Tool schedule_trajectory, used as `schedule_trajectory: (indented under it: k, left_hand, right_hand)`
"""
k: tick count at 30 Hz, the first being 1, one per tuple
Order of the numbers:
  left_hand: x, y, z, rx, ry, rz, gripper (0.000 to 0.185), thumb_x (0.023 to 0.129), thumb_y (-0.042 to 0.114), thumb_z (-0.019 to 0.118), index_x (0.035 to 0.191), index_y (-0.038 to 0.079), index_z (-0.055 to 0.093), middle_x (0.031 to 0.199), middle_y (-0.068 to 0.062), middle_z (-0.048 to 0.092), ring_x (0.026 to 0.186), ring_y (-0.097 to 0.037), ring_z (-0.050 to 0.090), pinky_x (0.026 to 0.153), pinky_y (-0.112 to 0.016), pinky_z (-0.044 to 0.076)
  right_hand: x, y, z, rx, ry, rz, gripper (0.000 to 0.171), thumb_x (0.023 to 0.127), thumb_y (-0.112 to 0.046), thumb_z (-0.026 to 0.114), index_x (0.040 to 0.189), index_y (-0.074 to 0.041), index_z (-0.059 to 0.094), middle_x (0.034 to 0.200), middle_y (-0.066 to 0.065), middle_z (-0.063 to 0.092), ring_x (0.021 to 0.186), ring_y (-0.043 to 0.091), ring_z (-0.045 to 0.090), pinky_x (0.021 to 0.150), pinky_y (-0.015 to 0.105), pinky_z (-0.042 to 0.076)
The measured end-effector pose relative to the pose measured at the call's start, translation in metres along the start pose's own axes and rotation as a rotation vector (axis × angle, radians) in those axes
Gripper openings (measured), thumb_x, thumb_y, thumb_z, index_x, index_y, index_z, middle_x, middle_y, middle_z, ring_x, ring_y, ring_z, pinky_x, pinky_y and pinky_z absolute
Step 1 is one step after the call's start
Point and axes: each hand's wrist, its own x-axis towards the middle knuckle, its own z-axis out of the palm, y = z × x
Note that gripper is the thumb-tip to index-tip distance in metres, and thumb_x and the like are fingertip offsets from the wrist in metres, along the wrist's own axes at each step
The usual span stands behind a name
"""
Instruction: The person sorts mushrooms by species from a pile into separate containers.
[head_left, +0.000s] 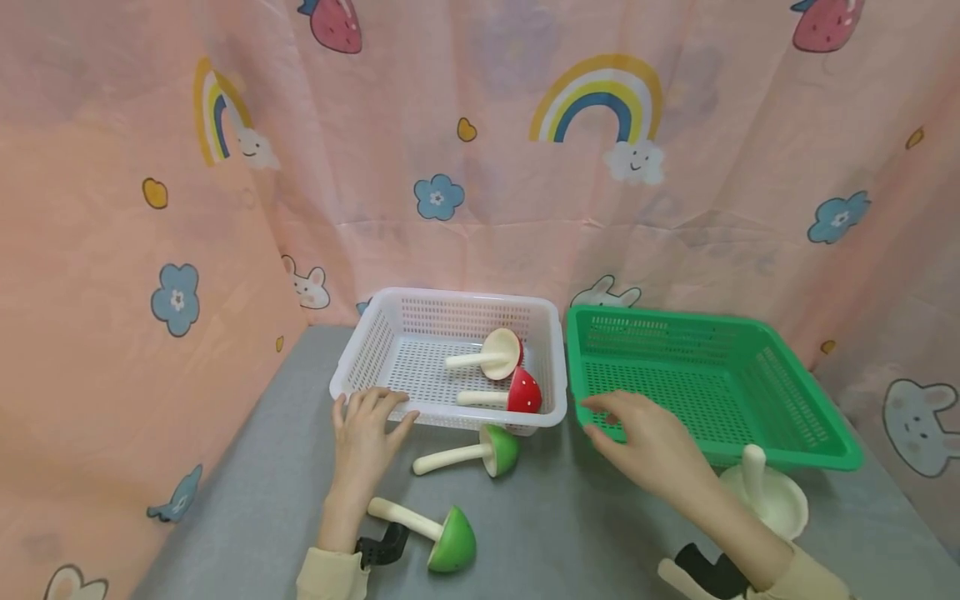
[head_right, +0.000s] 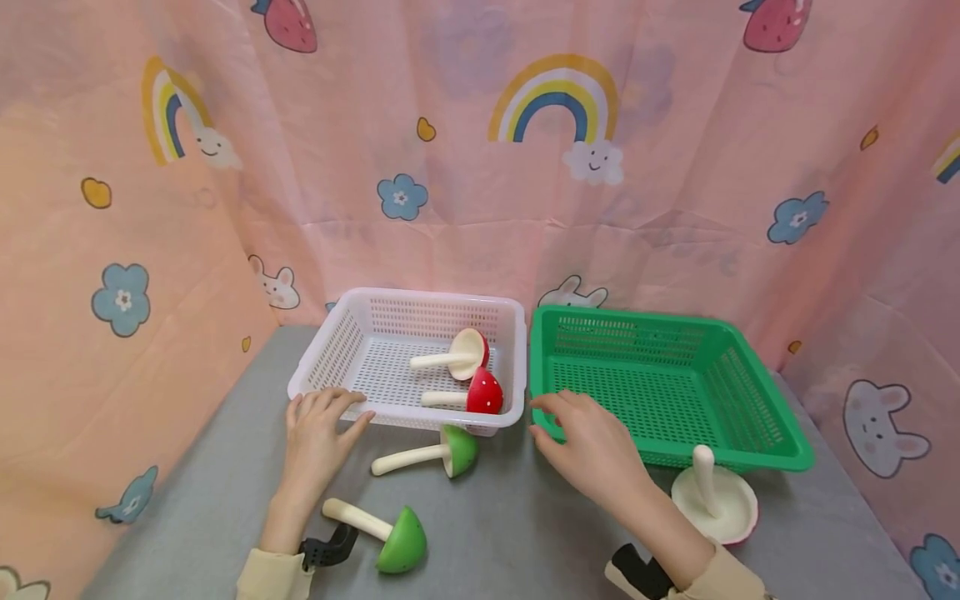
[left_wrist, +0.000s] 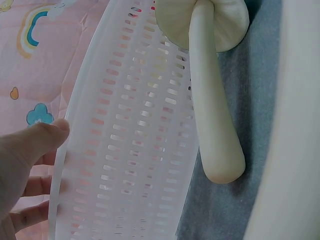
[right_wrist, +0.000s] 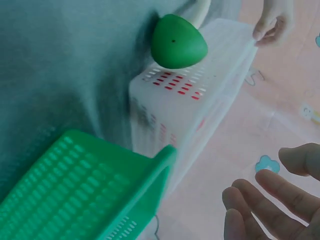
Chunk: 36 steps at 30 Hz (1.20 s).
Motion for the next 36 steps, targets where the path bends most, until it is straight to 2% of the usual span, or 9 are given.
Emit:
schedule_trajectory:
  k: [10,13,19,26,30,33,36]
  left_hand:
    - [0.001,0.000,-0.002,0.003,-0.020,-0.013,0.026,0.079,0.031,0.078,0.100,0.018,0.071,0.104,-0.005,0.068,0.108,-0.030,0.056,0.108,-0.063,0.028]
    - [0.001,0.000,-0.002,0.003,-0.028,-0.019,0.024,0.080,0.031,0.077,0.101,0.018,0.071,0.105,-0.005,0.067,0.108,-0.029,0.055,0.109,-0.062,0.027]
    - [0.001,0.001,-0.002,-0.002,-0.029,-0.020,0.024,0.080,0.030,0.077,0.100,0.018,0.071,0.105,-0.005,0.067,0.108,-0.030,0.055,0.109,-0.062,0.026]
    - [0.001,0.001,-0.001,-0.008,-0.003,-0.007,0.024,0.079,0.029,0.079,0.099,0.018,0.071,0.103,-0.005,0.068,0.105,-0.030,0.056,0.107,-0.063,0.027]
    - [0.001,0.001,-0.002,-0.013,-0.011,-0.012,0.024,0.079,0.029,0.078,0.099,0.018,0.071,0.104,-0.006,0.068,0.106,-0.030,0.055,0.108,-0.063,0.026]
    - [0.000,0.001,-0.002,-0.014,-0.026,-0.025,0.024,0.080,0.030,0.078,0.100,0.018,0.071,0.105,-0.006,0.068,0.108,-0.030,0.055,0.109,-0.062,0.025]
    - [0.000,0.002,-0.003,-0.014,-0.037,-0.033,0.024,0.081,0.030,0.077,0.100,0.018,0.071,0.106,-0.006,0.068,0.109,-0.030,0.055,0.110,-0.062,0.025]
  right_hand:
    - [-0.032,0.020,-0.001,-0.041,-0.013,-0.036,0.032,0.085,-0.023,0.072,0.115,-0.018,0.067,0.109,-0.002,0.070,0.089,0.015,0.065,0.065,0.033,0.053]
    - [-0.042,0.028,0.000,-0.073,0.005,-0.073,0.033,0.083,-0.022,0.073,0.115,-0.018,0.067,0.108,-0.004,0.069,0.088,0.014,0.065,0.064,0.029,0.052]
    - [-0.061,0.043,0.006,-0.137,0.021,-0.126,0.035,0.079,-0.022,0.077,0.113,-0.021,0.067,0.107,-0.008,0.068,0.094,0.016,0.065,0.068,0.031,0.054]
    - [-0.082,0.066,0.011,-0.146,-0.106,-0.123,0.036,0.081,-0.027,0.076,0.115,-0.023,0.065,0.104,-0.014,0.065,0.087,0.010,0.063,0.067,0.024,0.051]
    - [-0.090,0.085,0.013,-0.056,-0.285,-0.129,0.042,0.085,-0.035,0.071,0.122,-0.017,0.061,0.110,-0.006,0.064,0.089,0.014,0.064,0.067,0.024,0.052]
    - [-0.097,0.098,0.017,0.007,-0.373,-0.143,0.046,0.089,-0.039,0.066,0.126,-0.011,0.058,0.112,-0.002,0.063,0.092,0.017,0.064,0.068,0.026,0.052]
    - [-0.103,0.107,0.020,0.029,-0.439,-0.116,0.049,0.091,-0.044,0.061,0.127,-0.011,0.057,0.115,-0.001,0.062,0.094,0.019,0.063,0.068,0.027,0.051]
